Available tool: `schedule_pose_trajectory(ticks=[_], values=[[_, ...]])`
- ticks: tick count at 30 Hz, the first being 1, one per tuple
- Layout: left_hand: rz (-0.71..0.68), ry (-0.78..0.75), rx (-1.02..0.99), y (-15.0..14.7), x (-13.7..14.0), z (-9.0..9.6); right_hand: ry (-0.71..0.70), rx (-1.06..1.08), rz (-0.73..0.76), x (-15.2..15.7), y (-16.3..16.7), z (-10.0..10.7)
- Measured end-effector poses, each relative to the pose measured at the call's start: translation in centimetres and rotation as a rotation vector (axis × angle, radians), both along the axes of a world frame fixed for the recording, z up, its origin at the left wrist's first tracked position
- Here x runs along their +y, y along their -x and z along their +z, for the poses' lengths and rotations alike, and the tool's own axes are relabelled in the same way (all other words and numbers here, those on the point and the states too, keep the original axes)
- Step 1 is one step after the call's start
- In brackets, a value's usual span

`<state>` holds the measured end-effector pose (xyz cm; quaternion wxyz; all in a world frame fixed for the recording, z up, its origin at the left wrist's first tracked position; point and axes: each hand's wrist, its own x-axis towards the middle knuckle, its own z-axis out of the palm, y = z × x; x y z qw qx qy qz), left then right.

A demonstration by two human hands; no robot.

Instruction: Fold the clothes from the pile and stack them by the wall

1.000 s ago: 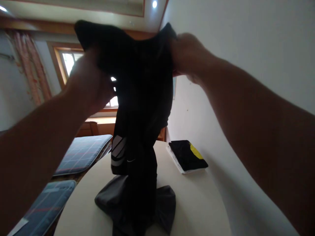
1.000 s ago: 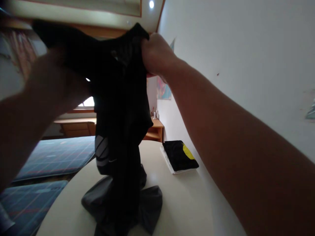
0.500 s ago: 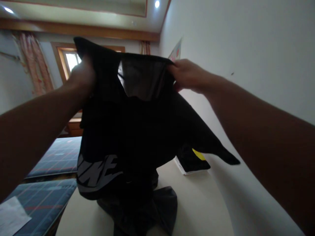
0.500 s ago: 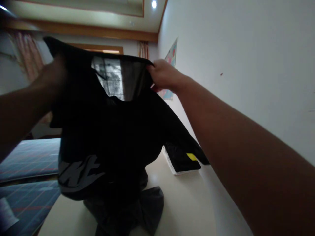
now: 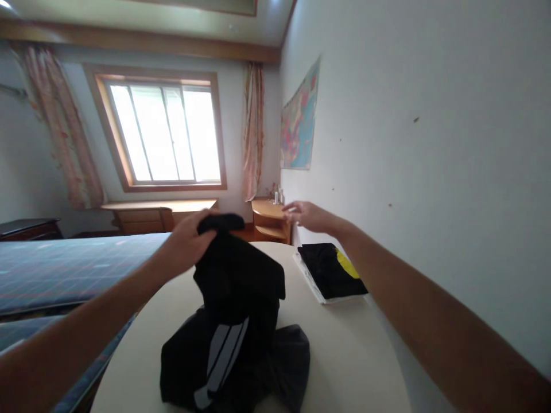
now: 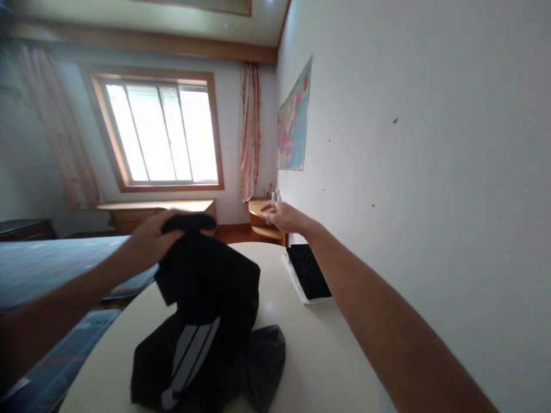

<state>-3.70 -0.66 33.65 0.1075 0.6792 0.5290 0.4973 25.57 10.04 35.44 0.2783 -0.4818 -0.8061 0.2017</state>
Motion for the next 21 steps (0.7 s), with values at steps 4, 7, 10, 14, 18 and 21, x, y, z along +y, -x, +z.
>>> schedule_pose_trajectory(ticks=[4, 7, 10, 14, 18, 21], values=[[-0.186, 0.317, 0.174, 1.1, -1.7, -10.2, 0.053, -0.288, -0.459, 1.6, -5.4, -10.8], [-0.135, 0.456, 0.155, 1.0, -3.6, -14.9, 0.086, -0.345, -0.623, 1.0, -7.9, -17.0], [-0.098, 0.523, 0.185, 0.7, -4.5, -15.9, 0.056, -0.351, -0.715, 0.7, -9.0, -20.2], [-0.12, 0.469, 0.163, 0.3, -3.4, -14.0, -0.007, -0.306, -0.76, 1.8, -9.8, -19.8], [-0.095, 0.292, 0.138, -0.8, -1.5, -12.2, -0.123, -0.243, -0.773, 2.7, -10.8, -14.2], [-0.102, 0.251, 0.108, -1.8, -0.2, -10.9, -0.376, 0.021, -0.755, 2.0, -11.7, -7.8]])
